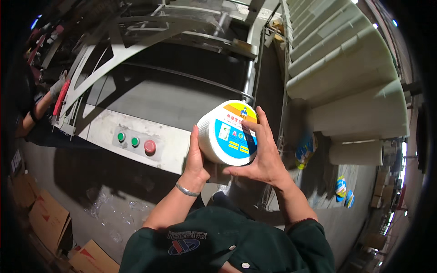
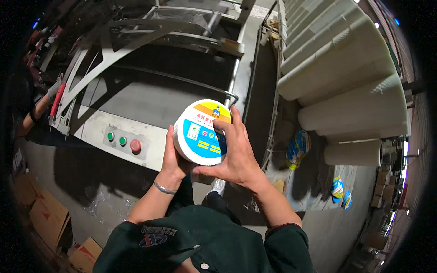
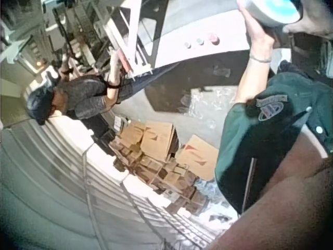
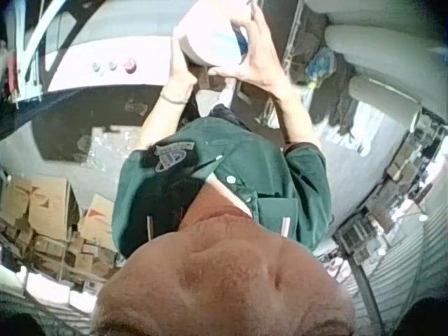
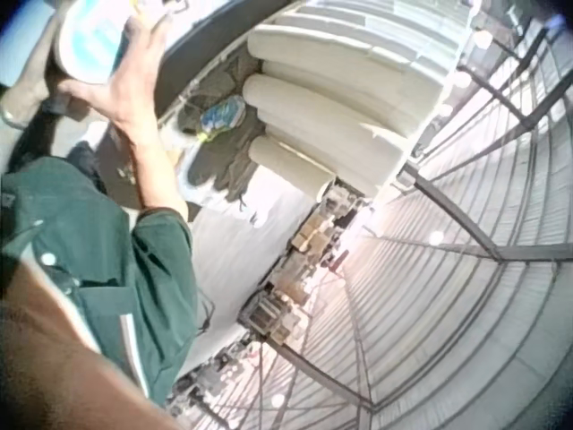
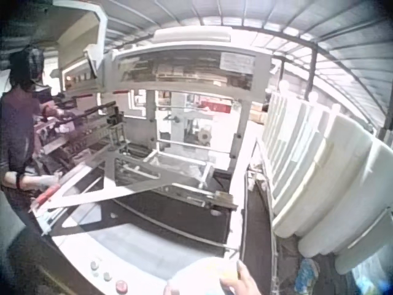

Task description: Applying labels to rolls of material and placing them onto a conveyor machine.

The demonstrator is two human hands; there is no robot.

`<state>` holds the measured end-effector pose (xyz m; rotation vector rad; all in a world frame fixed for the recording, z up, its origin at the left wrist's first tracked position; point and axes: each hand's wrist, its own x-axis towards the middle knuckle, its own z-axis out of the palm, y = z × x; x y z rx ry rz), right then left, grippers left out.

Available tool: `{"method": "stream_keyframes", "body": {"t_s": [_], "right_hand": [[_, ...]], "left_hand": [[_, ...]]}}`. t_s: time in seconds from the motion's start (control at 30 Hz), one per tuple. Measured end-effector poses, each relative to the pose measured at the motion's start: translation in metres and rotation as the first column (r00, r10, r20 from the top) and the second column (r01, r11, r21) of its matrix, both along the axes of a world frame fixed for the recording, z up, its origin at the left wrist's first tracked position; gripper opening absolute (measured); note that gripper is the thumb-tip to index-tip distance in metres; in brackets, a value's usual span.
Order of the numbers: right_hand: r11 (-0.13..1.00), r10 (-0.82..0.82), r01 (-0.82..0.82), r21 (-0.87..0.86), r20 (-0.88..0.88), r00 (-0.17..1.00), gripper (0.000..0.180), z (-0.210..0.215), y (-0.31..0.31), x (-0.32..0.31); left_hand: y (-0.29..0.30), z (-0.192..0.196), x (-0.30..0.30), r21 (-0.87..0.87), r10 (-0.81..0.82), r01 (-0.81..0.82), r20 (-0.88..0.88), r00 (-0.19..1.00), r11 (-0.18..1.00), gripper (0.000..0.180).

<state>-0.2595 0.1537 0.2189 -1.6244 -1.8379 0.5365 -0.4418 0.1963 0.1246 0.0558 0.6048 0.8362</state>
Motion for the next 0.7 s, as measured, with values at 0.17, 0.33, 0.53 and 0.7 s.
{"method": "stream_keyframes", "body": {"t_s": [0.17,0.33,0.53,0.7], "right_hand": [[0.996,-0.028,0.047,0.078,-0.223,0.974,0.095,-0.021,0.092,-0.015],[0.915,-0.333,0.329,0.235,-0.021,0.943,0.088,-0.06,0.223,0.008],[0.864,-0.463,0.418,0.28,0.115,0.879,0.099,-0.134,0.313,0.023],[0.844,-0.535,0.508,0.17,0.211,0.818,0.1,-0.129,0.326,0.01]], "left_hand": [[0.059,0.008,-0.049,0.259,0.055,-0.03,-0.092,0.994,0.966,0.085],[0.08,0.0,-0.102,0.304,0.292,-0.18,-0.376,0.879,0.935,0.073],[0.077,-0.009,-0.137,0.333,0.342,-0.215,-0.392,0.854,0.918,0.067],[0.083,-0.007,-0.143,0.407,0.377,-0.207,-0.396,0.837,0.89,0.062]]}}
